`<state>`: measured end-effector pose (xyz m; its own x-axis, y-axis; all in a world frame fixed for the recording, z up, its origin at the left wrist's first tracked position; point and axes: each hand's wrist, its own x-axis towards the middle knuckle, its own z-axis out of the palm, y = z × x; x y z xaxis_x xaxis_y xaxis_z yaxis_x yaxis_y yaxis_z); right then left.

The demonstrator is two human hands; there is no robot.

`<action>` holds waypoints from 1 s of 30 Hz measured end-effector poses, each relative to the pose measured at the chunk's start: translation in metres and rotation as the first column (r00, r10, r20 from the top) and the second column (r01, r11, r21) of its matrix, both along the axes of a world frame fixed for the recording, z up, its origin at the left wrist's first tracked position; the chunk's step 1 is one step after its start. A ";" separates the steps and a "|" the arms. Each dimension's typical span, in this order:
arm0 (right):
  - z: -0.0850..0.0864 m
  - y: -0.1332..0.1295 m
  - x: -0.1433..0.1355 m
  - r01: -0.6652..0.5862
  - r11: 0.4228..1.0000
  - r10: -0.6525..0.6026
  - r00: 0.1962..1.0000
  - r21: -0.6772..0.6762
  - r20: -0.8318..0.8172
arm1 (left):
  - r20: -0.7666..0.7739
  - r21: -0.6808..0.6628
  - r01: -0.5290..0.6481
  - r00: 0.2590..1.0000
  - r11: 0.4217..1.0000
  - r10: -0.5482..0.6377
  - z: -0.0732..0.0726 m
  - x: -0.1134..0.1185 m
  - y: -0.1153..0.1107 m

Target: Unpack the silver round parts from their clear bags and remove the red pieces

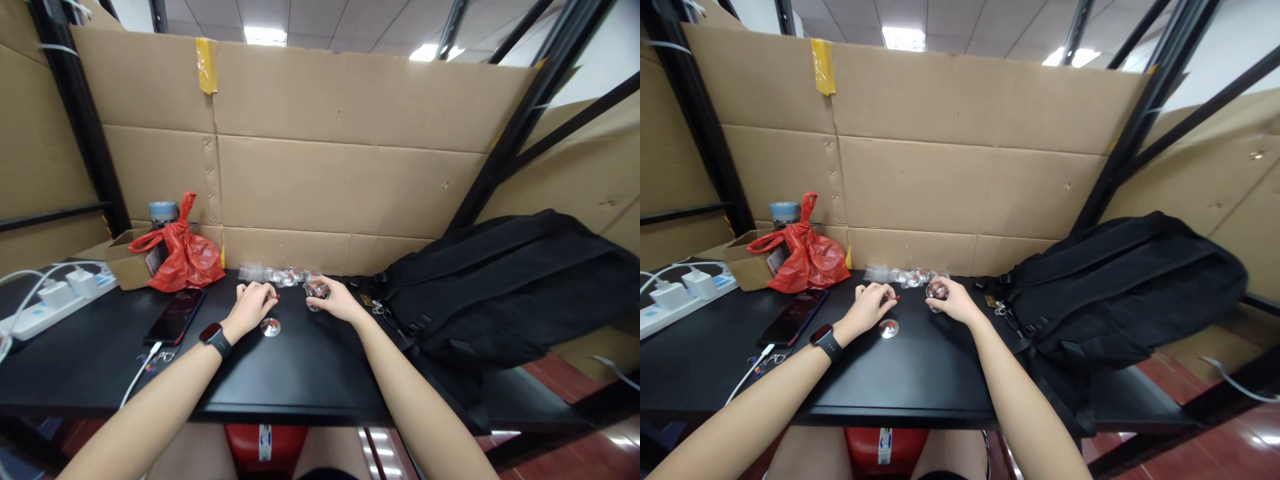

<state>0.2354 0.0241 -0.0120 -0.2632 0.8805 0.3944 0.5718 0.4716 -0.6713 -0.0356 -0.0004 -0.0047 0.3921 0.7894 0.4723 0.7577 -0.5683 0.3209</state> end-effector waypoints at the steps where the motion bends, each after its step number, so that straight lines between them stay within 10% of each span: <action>1: 0.002 -0.003 -0.007 -0.048 0.999 0.049 0.997 0.004 -0.064 | 0.027 0.009 0.015 1.000 1.000 -0.015 0.003 0.002 -0.003; 11: 0.014 -0.033 -0.056 -0.212 0.966 0.239 0.951 0.150 -0.196 | 0.146 0.062 0.001 0.989 0.998 -0.010 0.014 0.014 -0.017; 30: 0.018 -0.041 -0.065 -0.191 0.961 0.240 0.936 0.199 -0.259 | 0.131 0.127 0.009 0.991 0.992 -0.026 0.013 0.015 -0.020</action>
